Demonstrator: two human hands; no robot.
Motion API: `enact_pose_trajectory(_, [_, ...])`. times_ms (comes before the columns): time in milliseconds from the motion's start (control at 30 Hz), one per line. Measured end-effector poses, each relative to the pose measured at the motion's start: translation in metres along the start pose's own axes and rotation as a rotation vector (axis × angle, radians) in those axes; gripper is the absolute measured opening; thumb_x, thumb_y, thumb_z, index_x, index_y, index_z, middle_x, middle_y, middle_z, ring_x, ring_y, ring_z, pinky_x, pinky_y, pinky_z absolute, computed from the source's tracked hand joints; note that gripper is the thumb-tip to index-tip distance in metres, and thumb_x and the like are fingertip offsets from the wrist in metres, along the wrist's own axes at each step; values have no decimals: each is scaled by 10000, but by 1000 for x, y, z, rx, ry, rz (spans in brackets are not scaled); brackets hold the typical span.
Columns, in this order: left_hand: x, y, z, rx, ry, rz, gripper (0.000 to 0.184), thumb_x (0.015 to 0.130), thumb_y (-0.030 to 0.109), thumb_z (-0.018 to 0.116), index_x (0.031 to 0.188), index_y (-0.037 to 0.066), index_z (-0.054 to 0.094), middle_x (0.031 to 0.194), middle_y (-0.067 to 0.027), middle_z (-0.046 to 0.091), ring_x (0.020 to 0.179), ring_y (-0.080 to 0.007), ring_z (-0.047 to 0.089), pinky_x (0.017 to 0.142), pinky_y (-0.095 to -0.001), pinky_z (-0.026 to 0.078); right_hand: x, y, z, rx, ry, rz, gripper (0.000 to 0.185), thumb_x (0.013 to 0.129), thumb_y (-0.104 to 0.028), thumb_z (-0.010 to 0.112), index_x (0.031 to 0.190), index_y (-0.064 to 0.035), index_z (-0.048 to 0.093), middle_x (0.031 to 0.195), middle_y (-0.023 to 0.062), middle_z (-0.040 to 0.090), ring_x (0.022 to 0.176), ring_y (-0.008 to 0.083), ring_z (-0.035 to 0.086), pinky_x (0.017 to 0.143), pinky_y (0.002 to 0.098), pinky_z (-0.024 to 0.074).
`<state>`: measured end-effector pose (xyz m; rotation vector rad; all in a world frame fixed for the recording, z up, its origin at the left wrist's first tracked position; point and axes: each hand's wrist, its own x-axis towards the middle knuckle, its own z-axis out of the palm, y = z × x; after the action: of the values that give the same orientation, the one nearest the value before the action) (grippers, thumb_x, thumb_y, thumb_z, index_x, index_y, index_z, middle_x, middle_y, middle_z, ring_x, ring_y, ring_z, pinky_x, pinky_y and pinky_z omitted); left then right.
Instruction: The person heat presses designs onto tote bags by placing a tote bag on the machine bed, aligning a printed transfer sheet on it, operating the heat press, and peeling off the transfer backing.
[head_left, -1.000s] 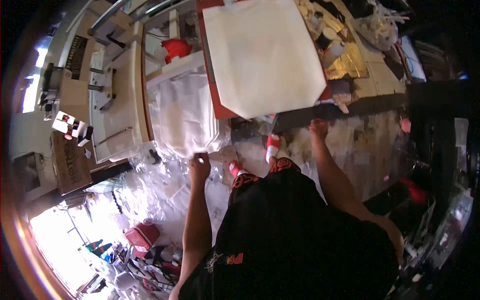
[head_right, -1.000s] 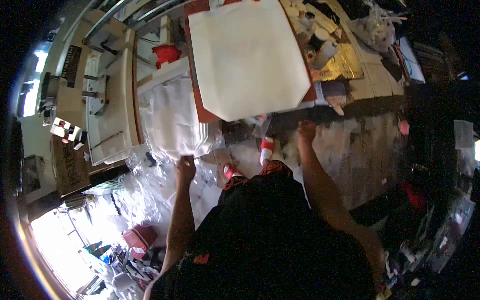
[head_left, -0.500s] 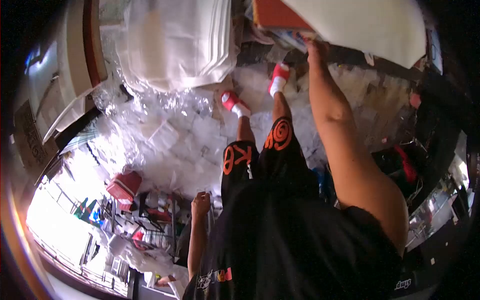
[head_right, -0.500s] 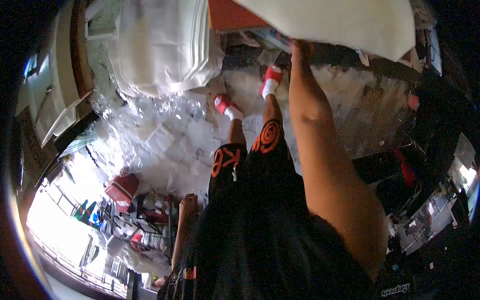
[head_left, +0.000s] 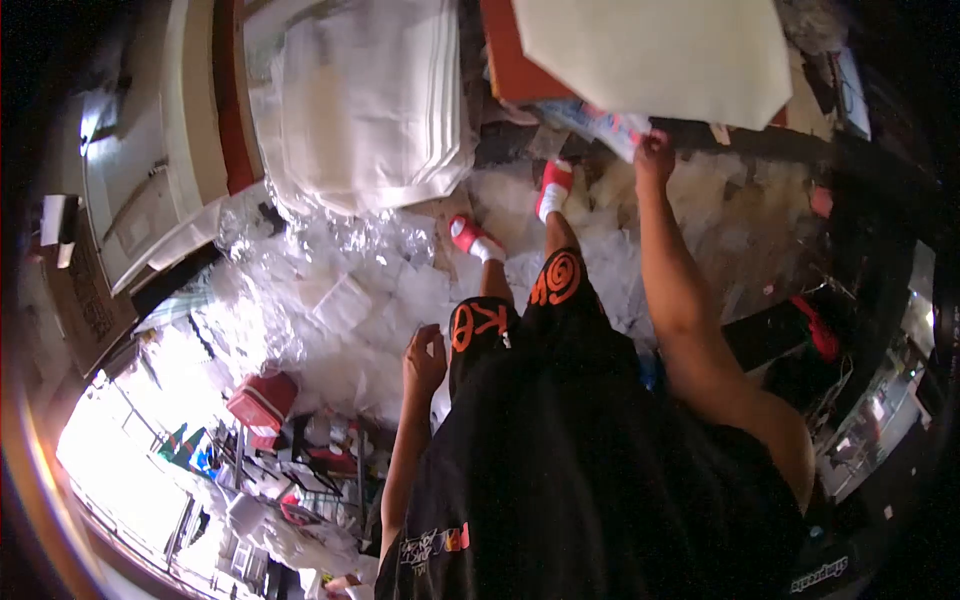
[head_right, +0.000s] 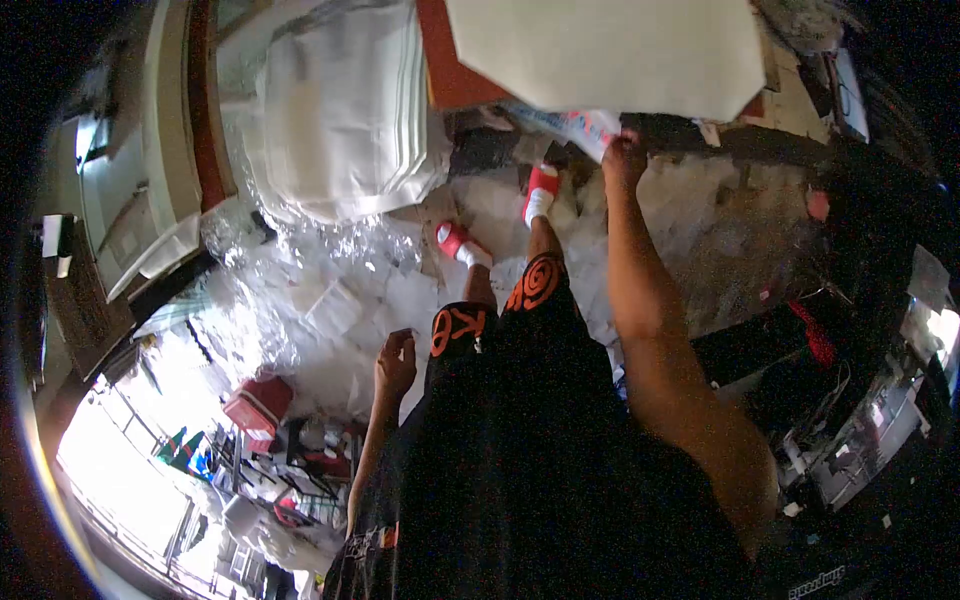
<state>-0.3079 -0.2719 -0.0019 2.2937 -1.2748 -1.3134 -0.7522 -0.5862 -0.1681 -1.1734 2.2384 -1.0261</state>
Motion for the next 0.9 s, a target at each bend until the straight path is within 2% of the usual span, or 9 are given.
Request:
enact_pose_trajectory(100, [34,48,16,-59,3,179,211,919,153,588,1060,13,659,1023,-193,696,976,-348,677,861,-418,525,0,0,-8,538,22,195,114,862,-147,685,840,-50,628,791,80,675,715,209,655,711,369,523])
enact_pose_trajectory(133, [44,65,20,-82,-45,241,211,917,154,589,1058,12,657,1025,-198,693,978,-353,674,861,-418,524,8,17,-3,483,42,234,118,845,-138,698,809,-49,628,788,81,677,709,212,651,712,373,522])
enact_pose_trajectory(267, [63,113,37,-119,-57,207,218,913,173,598,1059,24,662,1022,-203,688,979,-365,666,856,-418,525,51,133,43,-1080,-206,-311,163,780,-103,750,686,-48,628,773,84,685,683,223,636,715,387,520])
enact_pose_trajectory(467, [48,111,50,-35,-184,97,271,942,217,611,1106,4,650,1054,-183,698,980,-321,685,858,-403,539,23,58,82,-437,-80,-431,372,858,-282,648,1125,-23,639,1111,193,672,1019,365,634,843,511,502])
enact_pose_trajectory(567, [47,79,68,37,-229,178,270,943,225,617,1101,10,654,1059,-179,700,971,-319,688,843,-401,541,25,15,65,-481,-131,-280,341,911,-283,565,1104,-17,655,1090,232,672,1038,399,627,851,490,512])
enact_pose_trajectory(633, [57,98,65,48,-211,227,262,942,219,620,1100,12,654,1057,-175,702,976,-313,690,836,-399,541,38,9,41,-402,-70,-392,343,913,-287,557,1108,-22,654,1079,227,673,1026,399,627,840,493,511])
enact_pose_trajectory(700, [60,121,61,52,-190,265,255,942,213,622,1099,15,655,1054,-171,705,981,-308,691,829,-397,541,41,4,-2,-652,-164,-688,257,913,-231,562,1057,-31,637,993,204,675,937,402,636,779,490,505])
enact_pose_trajectory(767, [75,150,60,-81,-145,241,247,924,188,588,1089,19,659,1058,-201,695,1008,-347,679,871,-412,535,10,-59,-63,-201,-308,-161,166,892,-148,591,1010,-35,616,918,189,663,869,392,642,748,477,501])
enact_pose_trajectory(900, [111,175,65,-54,-138,187,231,973,194,588,1113,21,651,1067,-158,710,1007,-257,693,819,-370,542,-11,-191,-189,10,-1077,-470,164,845,-78,671,986,-26,605,850,173,649,809,339,654,713,412,510])
